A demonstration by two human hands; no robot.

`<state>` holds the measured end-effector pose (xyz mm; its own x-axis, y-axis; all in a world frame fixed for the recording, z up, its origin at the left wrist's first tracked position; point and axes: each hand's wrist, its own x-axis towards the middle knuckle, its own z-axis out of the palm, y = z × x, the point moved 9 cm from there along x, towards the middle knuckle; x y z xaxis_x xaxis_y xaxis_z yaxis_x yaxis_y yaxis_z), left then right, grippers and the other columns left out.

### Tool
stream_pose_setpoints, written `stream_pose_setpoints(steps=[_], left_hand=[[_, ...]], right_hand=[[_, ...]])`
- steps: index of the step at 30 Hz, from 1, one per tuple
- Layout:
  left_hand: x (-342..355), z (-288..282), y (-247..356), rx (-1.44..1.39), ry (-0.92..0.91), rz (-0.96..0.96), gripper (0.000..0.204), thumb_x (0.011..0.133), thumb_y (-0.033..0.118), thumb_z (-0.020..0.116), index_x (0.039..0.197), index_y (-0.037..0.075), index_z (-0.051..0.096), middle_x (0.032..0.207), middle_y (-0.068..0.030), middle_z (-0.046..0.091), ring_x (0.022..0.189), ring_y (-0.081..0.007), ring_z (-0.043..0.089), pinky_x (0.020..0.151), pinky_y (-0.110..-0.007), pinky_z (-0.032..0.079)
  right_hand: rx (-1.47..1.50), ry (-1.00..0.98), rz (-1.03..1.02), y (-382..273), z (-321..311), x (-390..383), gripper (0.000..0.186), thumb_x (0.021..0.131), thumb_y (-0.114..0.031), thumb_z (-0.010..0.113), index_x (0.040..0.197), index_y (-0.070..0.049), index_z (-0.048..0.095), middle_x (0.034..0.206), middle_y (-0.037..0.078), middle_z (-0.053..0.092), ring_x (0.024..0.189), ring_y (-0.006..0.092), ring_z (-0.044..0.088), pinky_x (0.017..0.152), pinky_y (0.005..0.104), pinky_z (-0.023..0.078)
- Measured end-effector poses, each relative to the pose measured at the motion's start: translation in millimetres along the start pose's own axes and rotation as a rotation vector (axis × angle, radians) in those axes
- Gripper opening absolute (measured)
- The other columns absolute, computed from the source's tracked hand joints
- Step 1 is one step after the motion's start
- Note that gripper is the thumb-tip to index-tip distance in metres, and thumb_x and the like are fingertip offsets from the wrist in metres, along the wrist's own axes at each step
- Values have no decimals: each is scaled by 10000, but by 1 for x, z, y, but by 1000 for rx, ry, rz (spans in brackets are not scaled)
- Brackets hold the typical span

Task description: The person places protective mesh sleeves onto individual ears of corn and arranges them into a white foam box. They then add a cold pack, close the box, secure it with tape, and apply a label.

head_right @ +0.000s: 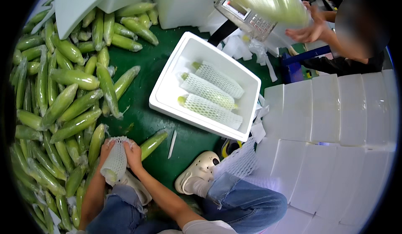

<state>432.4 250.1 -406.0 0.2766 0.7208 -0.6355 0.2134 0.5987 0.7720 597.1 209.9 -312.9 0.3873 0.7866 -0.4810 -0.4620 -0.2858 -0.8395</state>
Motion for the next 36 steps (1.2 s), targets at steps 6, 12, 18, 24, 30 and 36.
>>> stream_pose_setpoints(steps=[6, 12, 18, 24, 30, 36], left_hand=[[-66, 69, 162, -884, -390, 136, 553, 904, 234, 517, 1377, -5, 359, 1251, -138, 555, 1135, -269, 555, 984, -361, 431], [-125, 82, 251, 17, -143, 781, 610, 901, 339, 593, 1390, 32, 395, 1441, -144, 351, 1311, -287, 369, 1029, -403, 375], [-122, 71, 204, 439, -2, 549, 419, 914, 206, 582, 1305, 73, 510, 1265, -157, 519, 1117, -315, 549, 906, -338, 453], [-144, 27, 163, 527, 111, 423, 327, 879, 213, 610, 1181, 89, 601, 1105, -132, 598, 949, -295, 599, 799, -374, 489], [-229, -70, 170, 1238, 542, 517, 219, 789, 139, 646, 1004, 99, 643, 1096, -83, 591, 1037, -301, 544, 901, -448, 425], [-325, -76, 90, 1107, 385, 321, 233, 753, 135, 692, 979, 105, 643, 1125, -80, 601, 1016, -269, 576, 874, -413, 458]], right_hand=[[-36, -56, -122, -91, 13, -28, 313, 948, -186, 534, 1210, -15, 512, 1073, 92, 602, 948, 141, 560, 868, 294, 448], [302, -579, 854, -139, -24, -114, 623, 852, -213, 622, 1396, -46, 367, 1191, 141, 584, 1043, 252, 595, 939, 380, 463], [-1151, -89, -551, -409, -102, -18, 795, 643, -116, 750, 1363, -43, 421, 1223, 146, 544, 1126, 286, 538, 979, 371, 411], [-1887, -56, -772, -383, -112, 46, 580, 729, -52, 698, 1282, -91, 526, 1300, 152, 521, 1178, 333, 495, 1002, 409, 382], [-1163, -218, -848, -290, -50, -26, 215, 810, -52, 651, 1021, -15, 649, 924, 145, 664, 789, 284, 631, 737, 340, 504], [-953, -960, -395, -103, 55, -134, 164, 829, -126, 673, 979, -60, 686, 817, 131, 685, 643, 258, 656, 584, 326, 522]])
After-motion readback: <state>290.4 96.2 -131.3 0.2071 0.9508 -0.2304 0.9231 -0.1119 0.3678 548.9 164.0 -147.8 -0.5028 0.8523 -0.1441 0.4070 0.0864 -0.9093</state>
